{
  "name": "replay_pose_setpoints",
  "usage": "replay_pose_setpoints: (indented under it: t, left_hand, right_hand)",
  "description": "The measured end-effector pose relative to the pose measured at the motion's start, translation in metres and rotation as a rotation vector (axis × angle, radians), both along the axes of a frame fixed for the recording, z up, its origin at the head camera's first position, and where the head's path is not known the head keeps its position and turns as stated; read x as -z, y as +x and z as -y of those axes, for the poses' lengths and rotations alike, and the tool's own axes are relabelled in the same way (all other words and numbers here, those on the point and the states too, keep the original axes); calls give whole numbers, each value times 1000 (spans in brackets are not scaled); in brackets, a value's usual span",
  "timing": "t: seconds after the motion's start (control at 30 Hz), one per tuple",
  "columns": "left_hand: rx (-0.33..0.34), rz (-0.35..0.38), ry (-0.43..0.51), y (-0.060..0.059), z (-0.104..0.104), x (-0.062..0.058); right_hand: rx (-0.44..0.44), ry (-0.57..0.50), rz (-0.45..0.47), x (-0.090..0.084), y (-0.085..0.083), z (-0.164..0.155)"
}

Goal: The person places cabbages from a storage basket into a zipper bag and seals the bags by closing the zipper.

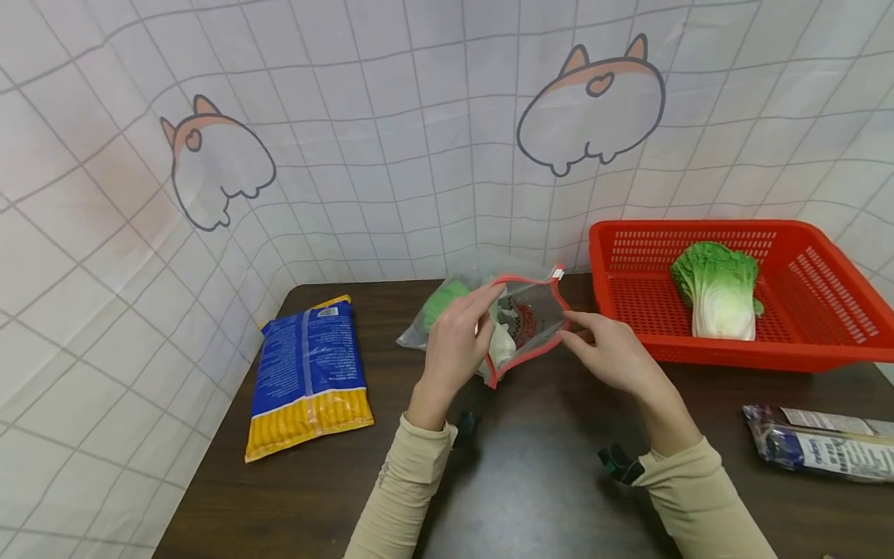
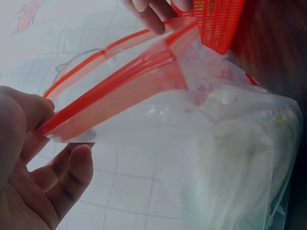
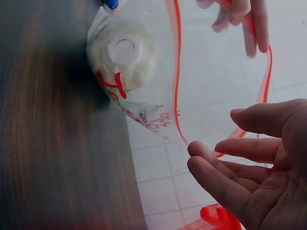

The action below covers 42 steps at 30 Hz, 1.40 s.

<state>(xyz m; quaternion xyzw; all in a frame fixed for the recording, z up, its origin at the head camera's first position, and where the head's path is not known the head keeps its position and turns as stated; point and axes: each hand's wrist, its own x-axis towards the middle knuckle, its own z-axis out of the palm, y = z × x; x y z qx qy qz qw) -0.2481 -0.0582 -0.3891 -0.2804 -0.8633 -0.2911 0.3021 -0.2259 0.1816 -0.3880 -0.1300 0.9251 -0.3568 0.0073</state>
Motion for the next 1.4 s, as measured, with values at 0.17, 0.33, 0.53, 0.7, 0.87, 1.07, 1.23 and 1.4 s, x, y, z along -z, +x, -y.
replay_pose_setpoints:
  t: [0.17,0.33,0.53,0.7,0.87,1.07,1.23,1.4]
  left_hand:
    - [37,44,29,1,0,-2]
    - [36,56,4,2,0,-4]
    - [14,8,-60,3,0,-5]
    - [21,-4,-77,3,0,-6]
    - [26,9,-53,3,2,-6]
    - [38,33,-25,1,5,-5]
    - [68,69,-1,2,6,-4]
    - [94,82,14,1,5,-3]
  right_hand:
    - [-11,29,-13,-5,4,-3]
    - [-1,22,-23,-16,10,-10]
    - [43,39,-44,-30,16,-27]
    - [75,67,-65,-39,12,-49]
    - [66,108,-91,-48,5,-71]
    - [57,159,-84,-53,-5,-92]
    - [76,213,-45,-53,-15,-109]
    - [72,295,-66,-53,-26,-130]
